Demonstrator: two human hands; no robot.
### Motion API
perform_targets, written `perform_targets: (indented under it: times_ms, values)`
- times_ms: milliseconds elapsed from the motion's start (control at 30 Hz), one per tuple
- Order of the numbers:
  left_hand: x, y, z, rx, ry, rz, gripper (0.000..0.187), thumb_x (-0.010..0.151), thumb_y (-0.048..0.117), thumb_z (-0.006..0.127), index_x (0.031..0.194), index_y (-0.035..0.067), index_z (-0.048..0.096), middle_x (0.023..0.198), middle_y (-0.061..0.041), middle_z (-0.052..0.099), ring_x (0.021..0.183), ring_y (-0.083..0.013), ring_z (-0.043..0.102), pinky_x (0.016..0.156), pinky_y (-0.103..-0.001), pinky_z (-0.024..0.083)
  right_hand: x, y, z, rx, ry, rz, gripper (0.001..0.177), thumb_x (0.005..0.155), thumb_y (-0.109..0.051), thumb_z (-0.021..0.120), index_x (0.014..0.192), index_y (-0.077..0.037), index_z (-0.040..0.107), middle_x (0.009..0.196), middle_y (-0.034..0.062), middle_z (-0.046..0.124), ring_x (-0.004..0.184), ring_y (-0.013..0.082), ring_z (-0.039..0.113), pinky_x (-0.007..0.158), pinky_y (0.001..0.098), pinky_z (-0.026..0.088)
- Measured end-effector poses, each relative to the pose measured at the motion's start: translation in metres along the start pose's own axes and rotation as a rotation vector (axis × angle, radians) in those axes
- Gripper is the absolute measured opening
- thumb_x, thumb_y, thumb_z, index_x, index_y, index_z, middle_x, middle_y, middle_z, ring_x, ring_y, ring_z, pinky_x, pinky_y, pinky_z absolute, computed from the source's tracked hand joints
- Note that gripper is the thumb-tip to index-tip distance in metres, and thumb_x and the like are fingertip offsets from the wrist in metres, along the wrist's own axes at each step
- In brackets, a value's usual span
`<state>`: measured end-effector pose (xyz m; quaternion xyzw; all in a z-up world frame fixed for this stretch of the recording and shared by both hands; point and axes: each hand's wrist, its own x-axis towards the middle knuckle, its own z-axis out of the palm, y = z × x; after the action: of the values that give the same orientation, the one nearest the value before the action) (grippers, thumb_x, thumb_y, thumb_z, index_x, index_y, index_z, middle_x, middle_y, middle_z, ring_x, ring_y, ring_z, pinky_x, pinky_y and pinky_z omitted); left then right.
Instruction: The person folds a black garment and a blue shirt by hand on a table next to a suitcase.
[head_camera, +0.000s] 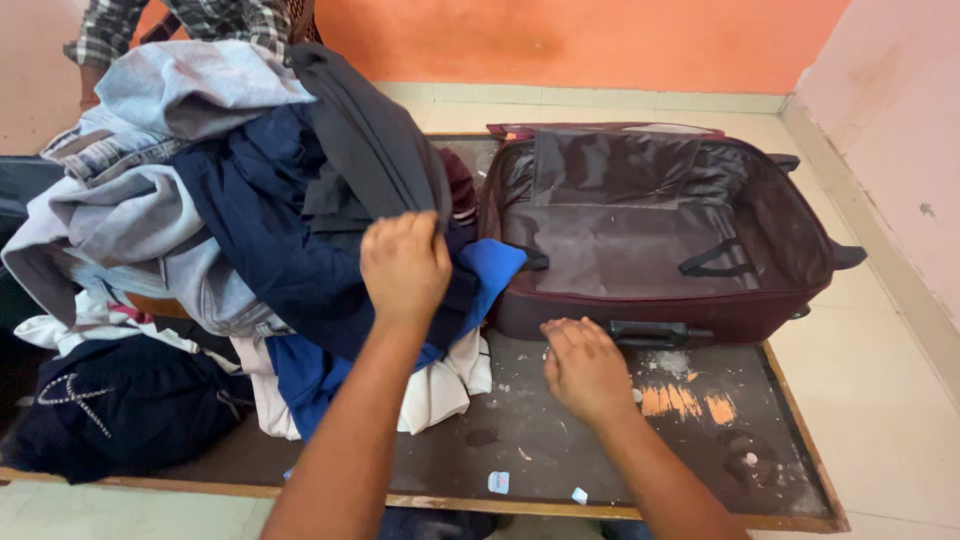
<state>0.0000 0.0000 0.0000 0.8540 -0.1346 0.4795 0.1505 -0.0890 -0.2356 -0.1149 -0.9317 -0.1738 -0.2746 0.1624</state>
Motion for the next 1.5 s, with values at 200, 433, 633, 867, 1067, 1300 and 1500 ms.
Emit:
perform_targets:
  times_ms: [200,433,633,867,1067,1300,1500]
  values:
    - [-0.057,0.025,-0.009,-0.159,-0.006,-0.027,0.012,0.083,0.013,0.065,0.091,0.004,0.064,0.087,-0.014,0.063,0.084,-0.0366,0.060,0.077,-0.049,0.047,-0.008,-0.020,-0.013,0.103,0.004,0.064,0.034,0.083,-0.014,0.065,0.117,-0.006,0.067,0.118,0.0113,0.070,0.113,0.0309,0.065,0.101,0.0441,0.050]
    - [-0.127,0.060,-0.029,-0.287,-0.081,-0.179,0.011,0.082,0.014,0.063,0.078,0.005,0.058,0.075,-0.014,0.058,0.074,-0.0363,0.057,0.067,-0.051,0.042,-0.002,-0.041,-0.014,0.353,0.052,0.410,0.030,0.090,-0.024,0.064,0.115,-0.009,0.071,0.118,0.0105,0.072,0.106,0.0339,0.069,0.088,0.0435,0.055]
    - [-0.186,0.097,-0.035,-0.400,-0.229,-0.273,0.015,0.077,0.018,0.064,0.072,0.006,0.057,0.070,-0.015,0.059,0.069,-0.0381,0.058,0.062,-0.052,0.046,-0.002,-0.030,0.040,0.667,0.004,0.716,0.041,0.095,-0.042,0.063,0.115,-0.008,0.072,0.101,0.0113,0.078,0.094,0.0209,0.075,0.084,0.0337,0.056]
    - [-0.238,0.115,-0.037,-0.459,-0.321,-0.253,0.018,0.075,0.020,0.065,0.071,0.007,0.054,0.071,-0.013,0.060,0.071,-0.0373,0.060,0.064,-0.051,0.048,-0.001,-0.026,0.067,1.148,-0.059,1.000,0.042,0.098,-0.042,0.062,0.122,-0.008,0.066,0.110,0.0114,0.071,0.102,0.0261,0.067,0.084,0.0405,0.055]
    - [-0.355,0.094,0.021,-0.537,-0.389,0.118,0.022,0.072,0.030,0.071,0.068,0.012,0.059,0.063,-0.009,0.056,0.058,-0.0291,0.058,0.049,-0.047,0.046,0.025,-0.032,0.052,1.480,0.069,1.078,0.054,0.088,-0.033,0.071,0.136,-0.010,0.060,0.129,0.0090,0.070,0.117,0.0234,0.067,0.097,0.0367,0.053]
    - [-0.365,0.098,0.049,-0.540,-0.356,0.079,0.016,0.083,0.028,0.071,0.076,0.014,0.067,0.071,-0.006,0.063,0.063,-0.0252,0.063,0.054,-0.041,0.050,-0.008,-0.043,0.042,0.477,-0.154,0.629,0.073,0.075,-0.025,0.072,0.143,-0.008,0.051,0.116,0.0246,0.070,0.109,0.0436,0.066,0.094,0.0481,0.052]
    - [-0.315,0.071,-0.006,-0.481,-0.171,-0.500,0.014,0.087,0.025,0.070,0.082,0.013,0.073,0.076,-0.006,0.071,0.068,-0.0254,0.068,0.062,-0.039,0.055,-0.055,-0.035,0.028,0.157,-0.430,0.403,0.053,0.080,-0.032,0.075,0.124,-0.008,0.058,0.114,0.0202,0.068,0.103,0.0426,0.066,0.089,0.0515,0.052]
